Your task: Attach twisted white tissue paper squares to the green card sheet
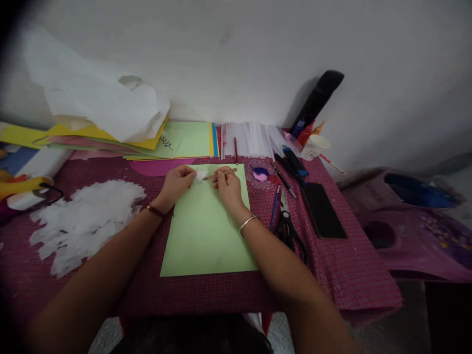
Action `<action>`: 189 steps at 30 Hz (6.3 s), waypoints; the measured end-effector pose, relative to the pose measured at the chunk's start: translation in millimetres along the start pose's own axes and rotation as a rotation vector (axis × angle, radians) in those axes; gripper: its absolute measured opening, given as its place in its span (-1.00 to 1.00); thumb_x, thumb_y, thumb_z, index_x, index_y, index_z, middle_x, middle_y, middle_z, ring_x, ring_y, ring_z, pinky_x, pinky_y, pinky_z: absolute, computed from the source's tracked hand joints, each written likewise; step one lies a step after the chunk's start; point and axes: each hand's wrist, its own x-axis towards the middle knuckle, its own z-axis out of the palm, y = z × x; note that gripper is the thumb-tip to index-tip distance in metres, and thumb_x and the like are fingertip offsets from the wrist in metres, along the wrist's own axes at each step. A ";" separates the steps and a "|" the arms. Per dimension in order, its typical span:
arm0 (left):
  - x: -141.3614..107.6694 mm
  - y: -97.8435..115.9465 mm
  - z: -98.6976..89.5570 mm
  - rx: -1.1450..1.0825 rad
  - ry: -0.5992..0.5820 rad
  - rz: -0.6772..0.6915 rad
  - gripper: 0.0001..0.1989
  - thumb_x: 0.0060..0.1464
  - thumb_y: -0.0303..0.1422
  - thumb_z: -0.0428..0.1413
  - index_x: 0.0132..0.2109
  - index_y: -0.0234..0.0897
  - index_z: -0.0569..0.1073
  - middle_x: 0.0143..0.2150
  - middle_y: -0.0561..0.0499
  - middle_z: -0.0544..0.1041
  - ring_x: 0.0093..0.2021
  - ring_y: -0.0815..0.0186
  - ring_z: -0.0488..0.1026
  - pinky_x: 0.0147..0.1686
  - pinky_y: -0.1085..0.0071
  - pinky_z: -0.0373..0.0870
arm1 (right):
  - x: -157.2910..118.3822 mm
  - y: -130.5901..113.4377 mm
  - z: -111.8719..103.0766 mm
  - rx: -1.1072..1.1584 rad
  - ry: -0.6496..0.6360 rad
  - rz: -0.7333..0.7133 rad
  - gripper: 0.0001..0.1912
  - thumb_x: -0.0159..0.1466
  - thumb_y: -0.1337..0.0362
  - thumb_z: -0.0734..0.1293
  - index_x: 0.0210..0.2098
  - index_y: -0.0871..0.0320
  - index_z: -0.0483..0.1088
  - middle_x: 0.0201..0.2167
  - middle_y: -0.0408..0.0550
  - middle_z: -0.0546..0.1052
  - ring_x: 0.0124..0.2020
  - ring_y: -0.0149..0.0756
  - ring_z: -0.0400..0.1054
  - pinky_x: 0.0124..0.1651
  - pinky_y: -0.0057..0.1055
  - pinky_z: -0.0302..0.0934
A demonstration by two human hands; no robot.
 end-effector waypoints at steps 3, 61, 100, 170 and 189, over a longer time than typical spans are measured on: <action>-1.3 -2.7 0.9 -0.004 0.000 0.032 -0.88 -0.09 -0.32 0.13 -0.46 -0.29 0.40 -0.59 0.11 0.35 -0.59 0.44 0.23 -0.57 0.49 0.13 | -0.2 4.3 0.7 -0.022 0.022 -0.016 -0.84 0.27 0.20 0.19 -0.34 0.12 0.34 -0.56 -0.22 0.43 -0.62 -0.48 0.31 -0.52 -0.52 0.19; -93.8 13.9 -167.3 0.619 -0.303 -0.023 -0.95 -0.07 -0.42 0.04 -0.45 -0.29 0.36 -0.53 0.09 0.37 -0.51 0.41 0.28 -0.50 0.48 0.16 | 4.1 -3.8 -5.2 0.300 0.033 0.187 -0.75 0.22 0.08 0.32 -0.45 0.12 0.35 -0.65 -0.17 0.42 -0.71 -0.45 0.26 -0.63 -0.47 0.19; -71.7 69.4 -114.8 -0.302 -0.217 -0.273 -0.71 -0.21 -0.43 0.28 -0.30 -0.29 0.37 -0.47 0.16 0.41 -0.56 0.54 0.31 -0.56 0.57 0.24 | -11.7 -33.3 -0.5 0.406 -0.203 0.164 -0.72 0.11 0.07 0.37 -0.30 0.10 0.33 -0.52 -0.19 0.53 -0.61 -0.46 0.33 -0.48 -0.47 0.28; 3.4 -6.1 -9.1 0.181 -0.134 0.060 -0.92 -0.12 -0.40 0.09 -0.46 -0.31 0.46 -0.51 0.06 0.47 -0.48 0.38 0.33 -0.48 0.47 0.18 | 1.9 -0.3 1.2 0.267 0.036 0.137 -0.80 0.12 0.14 0.32 -0.42 0.16 0.38 -0.63 -0.18 0.48 -0.60 -0.42 0.34 -0.49 -0.49 0.23; 2.7 -7.1 -8.6 -0.055 -0.053 -0.014 -0.88 -0.11 -0.32 0.11 -0.43 -0.28 0.38 -0.61 0.14 0.35 -0.62 0.43 0.23 -0.60 0.49 0.13 | -8.1 9.4 2.7 -0.175 -0.144 -0.204 -0.76 0.30 0.19 0.18 -0.30 0.13 0.45 -0.37 -0.10 0.51 -0.43 -0.35 0.38 -0.37 -0.41 0.27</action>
